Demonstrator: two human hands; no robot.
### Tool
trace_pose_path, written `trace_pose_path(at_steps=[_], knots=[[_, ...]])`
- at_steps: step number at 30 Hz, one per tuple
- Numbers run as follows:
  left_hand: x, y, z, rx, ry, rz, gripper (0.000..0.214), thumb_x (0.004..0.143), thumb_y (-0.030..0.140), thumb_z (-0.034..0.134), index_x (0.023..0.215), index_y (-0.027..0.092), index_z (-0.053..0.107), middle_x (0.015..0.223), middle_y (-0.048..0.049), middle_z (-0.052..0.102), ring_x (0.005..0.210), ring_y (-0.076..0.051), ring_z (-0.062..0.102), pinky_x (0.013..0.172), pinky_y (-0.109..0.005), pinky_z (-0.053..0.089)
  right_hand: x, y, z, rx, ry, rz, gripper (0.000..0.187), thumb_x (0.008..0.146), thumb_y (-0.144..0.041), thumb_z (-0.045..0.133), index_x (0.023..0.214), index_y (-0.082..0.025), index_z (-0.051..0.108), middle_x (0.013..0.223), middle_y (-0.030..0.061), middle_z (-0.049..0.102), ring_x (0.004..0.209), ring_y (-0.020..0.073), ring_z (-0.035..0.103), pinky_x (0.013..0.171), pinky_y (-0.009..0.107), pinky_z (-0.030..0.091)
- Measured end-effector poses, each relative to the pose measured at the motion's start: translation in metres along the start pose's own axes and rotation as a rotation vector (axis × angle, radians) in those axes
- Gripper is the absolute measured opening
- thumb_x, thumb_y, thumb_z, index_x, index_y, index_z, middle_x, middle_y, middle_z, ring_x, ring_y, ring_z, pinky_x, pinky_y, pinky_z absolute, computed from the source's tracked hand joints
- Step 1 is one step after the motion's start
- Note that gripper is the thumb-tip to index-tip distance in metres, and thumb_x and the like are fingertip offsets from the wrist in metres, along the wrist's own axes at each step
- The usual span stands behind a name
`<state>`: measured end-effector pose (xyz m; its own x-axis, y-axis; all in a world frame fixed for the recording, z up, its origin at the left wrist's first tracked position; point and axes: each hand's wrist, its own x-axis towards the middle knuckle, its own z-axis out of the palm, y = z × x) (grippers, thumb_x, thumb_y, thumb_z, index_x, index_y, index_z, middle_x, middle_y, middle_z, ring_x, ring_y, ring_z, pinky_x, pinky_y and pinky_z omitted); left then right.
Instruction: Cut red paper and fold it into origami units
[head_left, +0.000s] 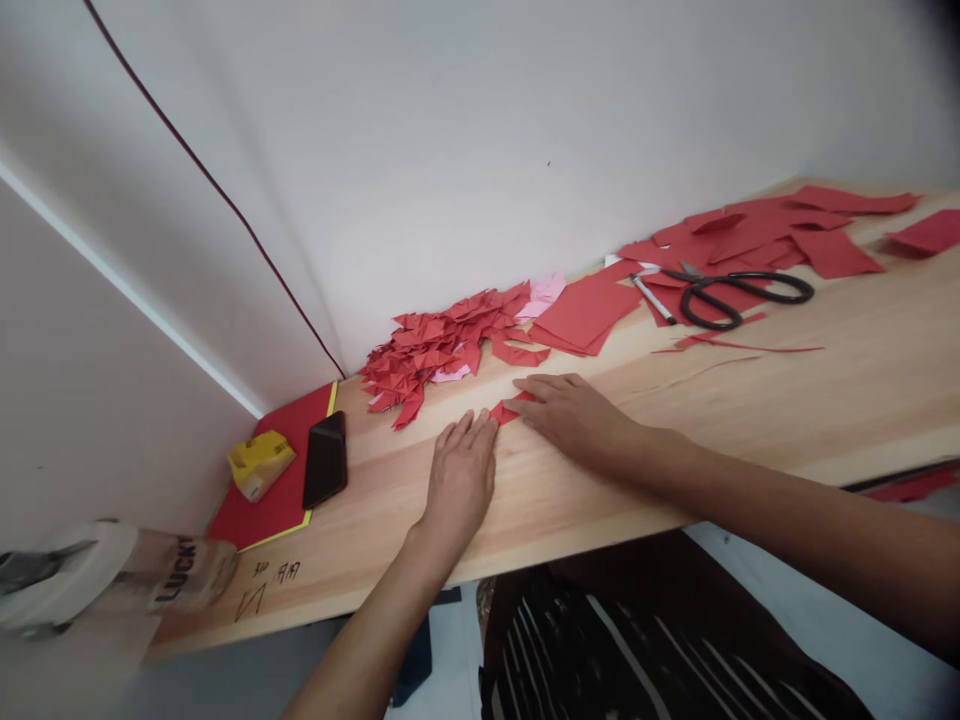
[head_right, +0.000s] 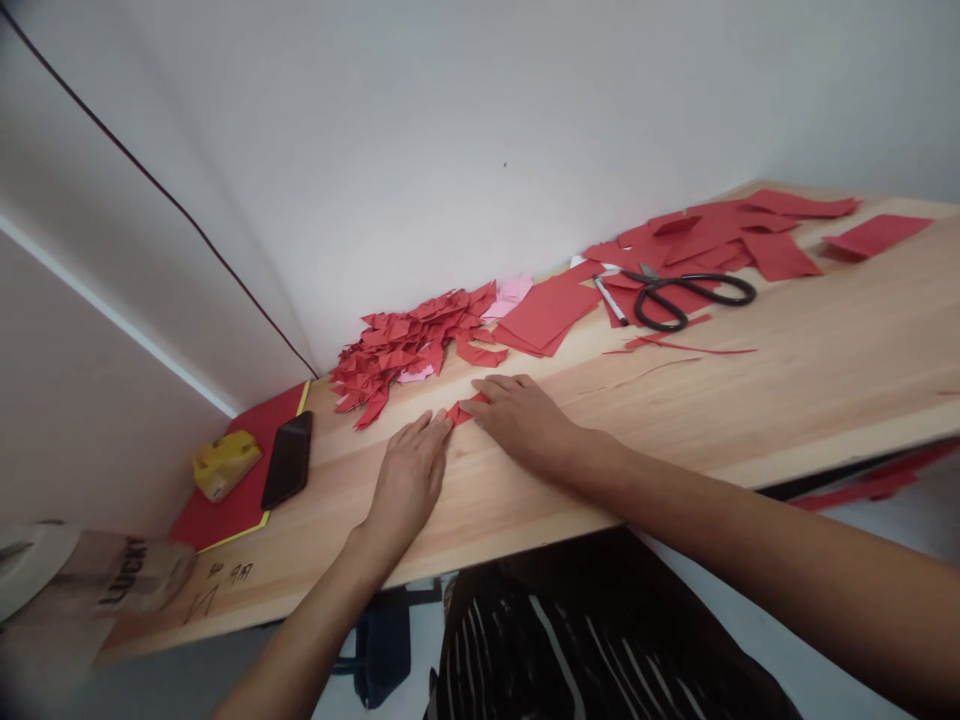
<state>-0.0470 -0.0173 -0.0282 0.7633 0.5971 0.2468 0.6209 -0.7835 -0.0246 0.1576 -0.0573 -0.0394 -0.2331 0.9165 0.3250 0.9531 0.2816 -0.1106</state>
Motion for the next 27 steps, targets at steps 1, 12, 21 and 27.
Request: trace_pose_path(at_steps=[1, 12, 21, 27], knots=[[0.000, 0.000, 0.001, -0.001, -0.002, 0.002, 0.037, 0.092, 0.006, 0.042, 0.125, 0.012, 0.057, 0.136, -0.0131, 0.058, 0.130, -0.028, 0.051, 0.106, -0.047, 0.043, 0.000, 0.000, -0.001, 0.002, -0.005, 0.005, 0.037, 0.098, -0.021, 0.042, 0.129, -0.021, 0.062, 0.141, 0.0155, 0.054, 0.129, 0.0305, 0.050, 0.100, 0.044, 0.039], [-0.001, -0.004, 0.002, -0.023, 0.040, 0.039, 0.039, 0.089, 0.006, 0.044, 0.125, 0.011, 0.058, 0.136, -0.0141, 0.057, 0.129, -0.028, 0.053, 0.104, -0.047, 0.045, 0.001, -0.002, -0.008, 0.126, -0.018, 0.094, 0.042, 0.096, -0.017, 0.040, 0.135, -0.013, 0.055, 0.139, 0.0139, 0.056, 0.130, 0.0248, 0.050, 0.105, 0.042, 0.038], [0.001, -0.002, 0.000, 0.032, 0.025, 0.054, 0.038, 0.091, 0.009, 0.045, 0.127, 0.011, 0.058, 0.137, -0.0123, 0.057, 0.128, -0.028, 0.053, 0.105, -0.047, 0.045, -0.001, -0.013, -0.001, 0.044, -0.017, -0.062, 0.045, 0.099, -0.035, 0.040, 0.141, -0.022, 0.052, 0.154, 0.0126, 0.037, 0.144, 0.0334, 0.028, 0.107, 0.050, 0.033], [0.001, -0.001, -0.001, 0.055, 0.042, 0.058, 0.034, 0.092, 0.011, 0.047, 0.123, 0.012, 0.061, 0.135, -0.0112, 0.059, 0.126, -0.028, 0.054, 0.106, -0.047, 0.044, -0.001, -0.018, -0.004, 0.005, -0.060, -0.049, 0.047, 0.099, -0.034, 0.038, 0.137, -0.011, 0.054, 0.145, 0.0102, 0.051, 0.140, 0.0299, 0.036, 0.110, 0.050, 0.031]])
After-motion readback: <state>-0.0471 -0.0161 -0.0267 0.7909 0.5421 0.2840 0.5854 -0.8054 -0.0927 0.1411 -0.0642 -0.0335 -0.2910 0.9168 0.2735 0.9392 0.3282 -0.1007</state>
